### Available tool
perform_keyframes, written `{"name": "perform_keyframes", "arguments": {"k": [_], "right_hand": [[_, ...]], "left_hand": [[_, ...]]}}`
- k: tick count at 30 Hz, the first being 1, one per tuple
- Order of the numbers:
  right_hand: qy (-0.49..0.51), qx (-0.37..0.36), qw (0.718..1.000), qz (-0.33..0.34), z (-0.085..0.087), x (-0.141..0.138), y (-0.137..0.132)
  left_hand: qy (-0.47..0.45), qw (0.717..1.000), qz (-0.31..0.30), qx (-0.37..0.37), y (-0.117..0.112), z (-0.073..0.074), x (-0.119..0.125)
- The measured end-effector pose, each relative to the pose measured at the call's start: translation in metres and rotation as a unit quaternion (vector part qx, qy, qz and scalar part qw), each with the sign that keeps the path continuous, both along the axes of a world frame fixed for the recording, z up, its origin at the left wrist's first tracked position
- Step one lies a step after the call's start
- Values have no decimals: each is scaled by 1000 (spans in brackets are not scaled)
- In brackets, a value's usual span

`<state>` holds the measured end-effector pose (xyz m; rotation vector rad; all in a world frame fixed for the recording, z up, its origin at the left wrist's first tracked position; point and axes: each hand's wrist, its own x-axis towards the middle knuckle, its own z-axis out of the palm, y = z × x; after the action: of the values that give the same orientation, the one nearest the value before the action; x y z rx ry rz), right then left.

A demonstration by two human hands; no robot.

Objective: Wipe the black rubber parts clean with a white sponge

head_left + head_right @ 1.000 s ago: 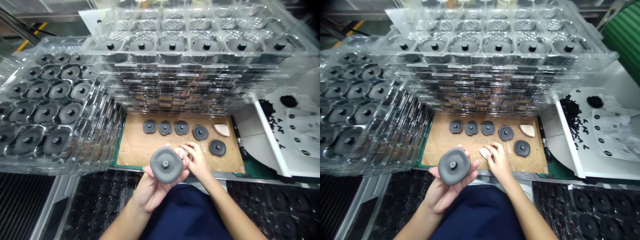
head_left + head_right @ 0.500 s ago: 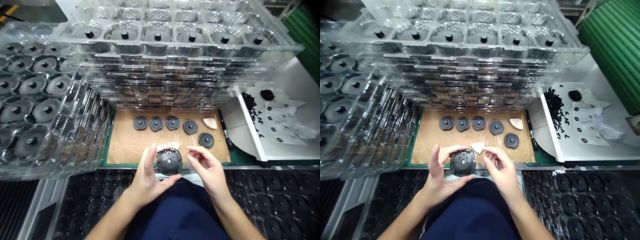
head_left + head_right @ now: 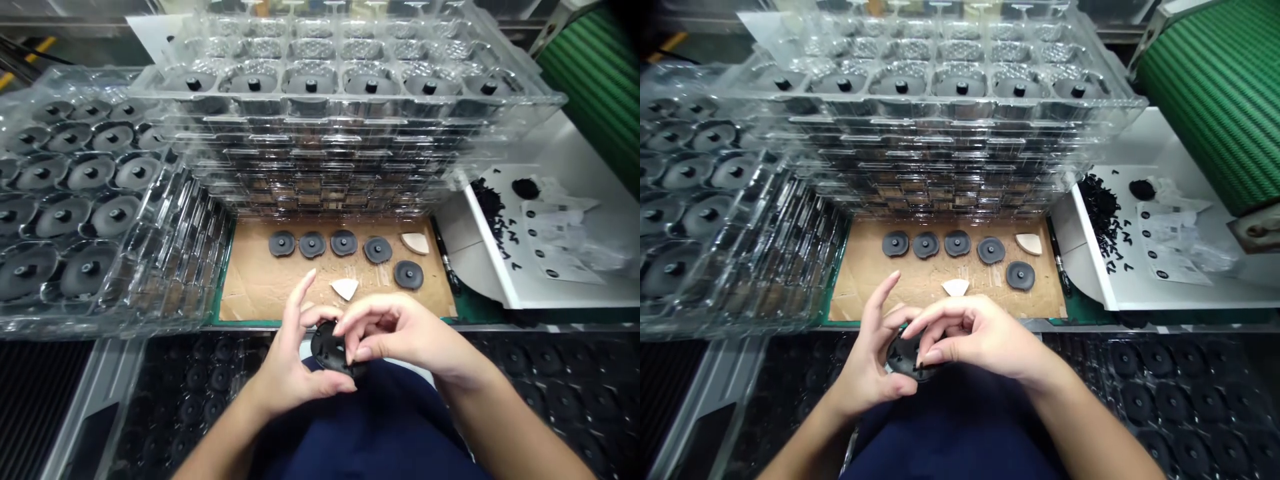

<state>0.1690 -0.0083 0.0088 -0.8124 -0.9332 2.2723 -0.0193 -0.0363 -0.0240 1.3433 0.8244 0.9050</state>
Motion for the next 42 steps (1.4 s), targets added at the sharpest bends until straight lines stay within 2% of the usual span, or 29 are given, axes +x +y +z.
{"name": "perform_keyframes", "arguments": {"k": [3,6,12,15,22,27,32,36,42], "right_hand": [[19,-15,1000,6,2,1,-6],[0,13,1000,-9,5,5,-18],[-78,30,989,-118,6,20,-53],[-89,39,983,-154,7,30,-69],[-63,83,984,-148,18,55,-94],[-33,75,988,-133,19,66,-111],[-29,55,989,-134,14,71,-123],[-19,69,989,-128,16,74,-128],[-31,77,979,-186,15,72,-137]], "left_hand": [[-12,999,-22,-34,-3,7,2],[-2,998,-38,-47,-7,11,4],[28,998,-56,14,-18,15,16],[46,995,-83,39,-22,19,25],[81,981,-173,18,-30,36,47],[106,971,-210,32,-39,43,60],[100,967,-229,50,-48,45,68],[105,963,-240,65,-50,47,70],[95,964,-228,95,-51,42,72]]}}
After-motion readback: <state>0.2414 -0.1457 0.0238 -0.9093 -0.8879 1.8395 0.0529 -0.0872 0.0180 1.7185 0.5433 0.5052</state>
